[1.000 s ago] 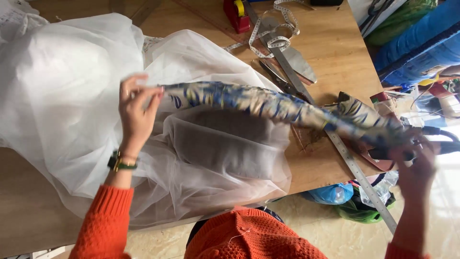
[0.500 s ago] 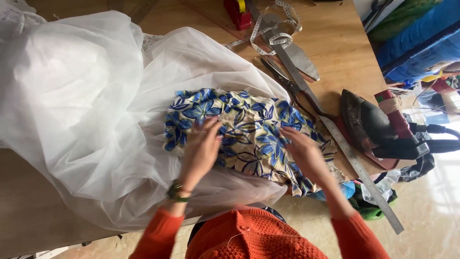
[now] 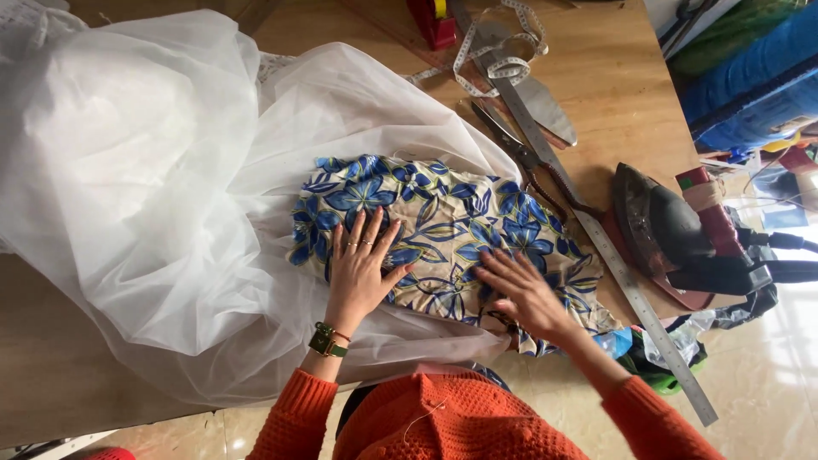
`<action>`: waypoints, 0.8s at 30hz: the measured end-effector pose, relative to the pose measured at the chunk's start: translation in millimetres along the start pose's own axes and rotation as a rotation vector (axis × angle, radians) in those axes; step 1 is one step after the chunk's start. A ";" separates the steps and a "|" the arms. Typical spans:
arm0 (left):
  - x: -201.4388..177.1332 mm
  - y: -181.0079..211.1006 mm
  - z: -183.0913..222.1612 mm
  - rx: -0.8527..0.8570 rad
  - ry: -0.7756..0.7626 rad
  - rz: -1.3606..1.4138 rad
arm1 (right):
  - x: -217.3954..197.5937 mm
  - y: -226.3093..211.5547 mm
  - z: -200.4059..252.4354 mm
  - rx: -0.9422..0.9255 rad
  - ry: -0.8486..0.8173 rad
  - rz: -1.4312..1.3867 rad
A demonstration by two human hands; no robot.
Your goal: Smoothing and ironing various fabric pieces on a workbench.
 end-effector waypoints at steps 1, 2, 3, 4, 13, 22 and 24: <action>1.2 0.5 1.4 0.003 -0.004 0.004 | -19.1 11.5 5.7 0.006 -0.001 0.001; 1.4 0.5 2.8 0.002 0.008 -0.003 | -49.6 21.7 11.2 -0.007 0.162 0.065; 1.7 1.5 4.6 -0.003 0.021 -0.010 | -81.0 31.7 18.7 -0.021 0.322 0.130; 0.3 7.3 7.8 -0.003 0.020 -0.005 | -108.9 43.4 26.4 -0.019 0.319 0.132; -11.2 15.9 50.1 -0.235 0.056 -0.127 | -229.6 204.8 69.8 0.965 0.086 0.518; -26.9 12.3 57.9 -0.259 0.135 -0.232 | -226.0 222.5 57.6 1.186 0.063 0.182; -28.9 12.4 54.4 -0.225 0.164 -0.200 | -228.8 211.7 49.5 1.111 0.112 0.195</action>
Point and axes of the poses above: each hand's wrist, its own z-axis away from the middle knuckle, its own x-axis out of the palm, y = z × x, the point moved 7 cm from there along -z, towards the middle knuckle, and after that the axes turned 6 degrees about y, right-handed, at the moved point
